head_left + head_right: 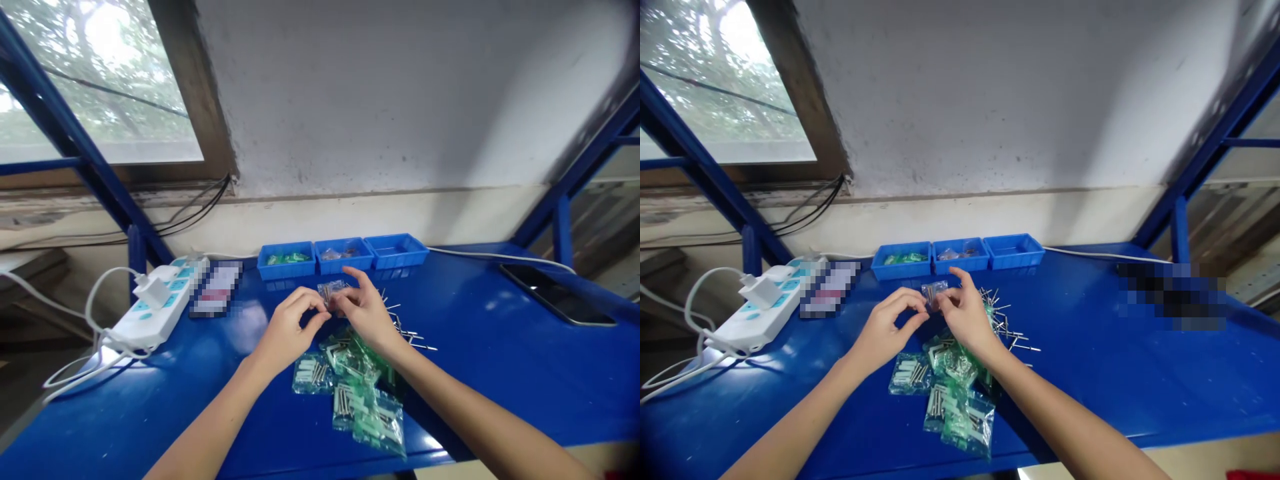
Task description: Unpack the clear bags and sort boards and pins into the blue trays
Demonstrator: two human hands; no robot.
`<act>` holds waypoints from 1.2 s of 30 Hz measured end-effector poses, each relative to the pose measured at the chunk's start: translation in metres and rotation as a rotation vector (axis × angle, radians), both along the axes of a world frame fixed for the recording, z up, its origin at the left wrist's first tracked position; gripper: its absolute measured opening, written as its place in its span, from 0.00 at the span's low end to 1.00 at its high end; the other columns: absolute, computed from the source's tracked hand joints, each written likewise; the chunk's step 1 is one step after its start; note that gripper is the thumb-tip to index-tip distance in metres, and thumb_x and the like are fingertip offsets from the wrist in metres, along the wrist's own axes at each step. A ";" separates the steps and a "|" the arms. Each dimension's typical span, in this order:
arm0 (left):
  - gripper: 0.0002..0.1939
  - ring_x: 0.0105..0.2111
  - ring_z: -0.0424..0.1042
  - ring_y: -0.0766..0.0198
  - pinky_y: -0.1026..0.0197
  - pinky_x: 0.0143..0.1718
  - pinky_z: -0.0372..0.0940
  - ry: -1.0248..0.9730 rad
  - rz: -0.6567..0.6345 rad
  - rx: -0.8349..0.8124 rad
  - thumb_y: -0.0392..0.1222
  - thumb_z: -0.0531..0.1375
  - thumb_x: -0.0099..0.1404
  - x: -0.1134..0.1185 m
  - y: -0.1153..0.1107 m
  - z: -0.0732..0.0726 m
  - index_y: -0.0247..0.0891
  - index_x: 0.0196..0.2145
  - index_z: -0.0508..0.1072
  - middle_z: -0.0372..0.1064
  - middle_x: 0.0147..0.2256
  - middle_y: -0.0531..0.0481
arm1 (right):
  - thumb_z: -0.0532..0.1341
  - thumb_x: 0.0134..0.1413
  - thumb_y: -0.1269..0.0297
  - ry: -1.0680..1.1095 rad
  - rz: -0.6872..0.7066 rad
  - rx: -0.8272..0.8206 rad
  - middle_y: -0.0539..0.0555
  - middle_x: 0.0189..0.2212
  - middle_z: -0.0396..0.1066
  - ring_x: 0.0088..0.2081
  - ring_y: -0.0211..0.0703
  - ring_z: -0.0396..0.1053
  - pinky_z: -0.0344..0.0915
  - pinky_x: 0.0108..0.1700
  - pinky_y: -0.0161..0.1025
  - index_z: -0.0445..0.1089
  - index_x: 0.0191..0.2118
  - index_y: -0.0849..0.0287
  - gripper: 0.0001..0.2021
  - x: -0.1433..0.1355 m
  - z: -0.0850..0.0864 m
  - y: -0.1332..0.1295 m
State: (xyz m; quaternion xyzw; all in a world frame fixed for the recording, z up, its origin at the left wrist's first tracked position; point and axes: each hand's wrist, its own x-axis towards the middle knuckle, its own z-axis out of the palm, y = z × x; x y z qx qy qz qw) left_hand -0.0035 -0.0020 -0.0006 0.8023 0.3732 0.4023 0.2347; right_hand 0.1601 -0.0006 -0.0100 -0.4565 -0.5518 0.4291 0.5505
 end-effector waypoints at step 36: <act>0.16 0.46 0.63 0.51 0.47 0.45 0.58 0.484 0.224 0.014 0.47 0.54 0.64 0.010 0.007 -0.024 0.43 0.47 0.68 0.65 0.46 0.44 | 0.55 0.50 0.64 0.572 -0.453 0.062 0.47 0.21 0.57 0.21 0.34 0.58 0.55 0.23 0.34 0.58 0.29 0.56 0.05 0.077 0.061 0.019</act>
